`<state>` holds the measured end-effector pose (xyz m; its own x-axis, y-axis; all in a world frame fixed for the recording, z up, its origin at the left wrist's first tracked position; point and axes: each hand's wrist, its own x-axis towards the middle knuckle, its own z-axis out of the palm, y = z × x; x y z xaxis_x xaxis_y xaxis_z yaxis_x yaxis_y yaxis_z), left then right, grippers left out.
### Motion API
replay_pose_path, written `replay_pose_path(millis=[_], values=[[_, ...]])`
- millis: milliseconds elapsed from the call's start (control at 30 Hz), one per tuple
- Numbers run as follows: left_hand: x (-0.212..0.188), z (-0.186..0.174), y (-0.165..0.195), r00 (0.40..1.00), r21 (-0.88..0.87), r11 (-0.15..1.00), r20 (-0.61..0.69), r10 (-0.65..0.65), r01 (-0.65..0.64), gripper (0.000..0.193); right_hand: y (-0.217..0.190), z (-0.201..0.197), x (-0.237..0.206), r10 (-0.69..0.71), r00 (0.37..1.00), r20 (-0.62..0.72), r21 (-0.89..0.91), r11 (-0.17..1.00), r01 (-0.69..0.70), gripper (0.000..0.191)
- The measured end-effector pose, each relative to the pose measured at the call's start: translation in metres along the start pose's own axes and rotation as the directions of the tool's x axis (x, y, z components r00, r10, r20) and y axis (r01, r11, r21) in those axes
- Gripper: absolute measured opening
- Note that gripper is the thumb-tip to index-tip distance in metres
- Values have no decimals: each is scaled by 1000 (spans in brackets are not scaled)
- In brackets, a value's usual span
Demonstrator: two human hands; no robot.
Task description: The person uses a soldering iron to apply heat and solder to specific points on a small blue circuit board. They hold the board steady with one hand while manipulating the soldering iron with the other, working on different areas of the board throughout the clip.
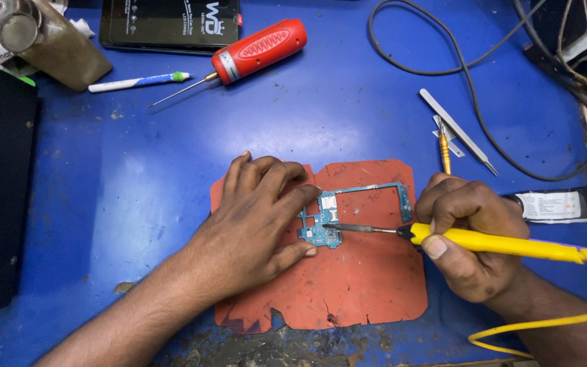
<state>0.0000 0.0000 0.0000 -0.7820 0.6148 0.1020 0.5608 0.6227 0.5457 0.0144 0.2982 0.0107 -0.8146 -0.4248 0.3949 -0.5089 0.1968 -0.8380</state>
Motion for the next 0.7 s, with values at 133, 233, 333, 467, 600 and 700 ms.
replay_pose_path(millis=[133,233,333,467,600,700], values=[[5,0,0,1000,3,1000,0,-7,7,73,4,-4,3,-1,1000,-3,9,1000,1,16],[5,1,1,1000,4,1000,2,-8,8,72,4,-4,2,-3,1000,-4,7,1000,3,16],[-1,4,6,1000,4,1000,4,-12,12,72,1,-3,-5,2,1000,-1,12,1000,-2,16],[-4,3,6,1000,5,1000,-3,-8,8,73,-2,-1,-6,9,1000,6,6,1000,-9,16],[2,4,7,1000,6,1000,-4,-4,4,73,0,-6,-4,11,1000,3,10,1000,-11,16],[3,3,6,1000,3,1000,-9,-6,6,73,0,-7,-3,18,1000,4,6,1000,-18,16]])
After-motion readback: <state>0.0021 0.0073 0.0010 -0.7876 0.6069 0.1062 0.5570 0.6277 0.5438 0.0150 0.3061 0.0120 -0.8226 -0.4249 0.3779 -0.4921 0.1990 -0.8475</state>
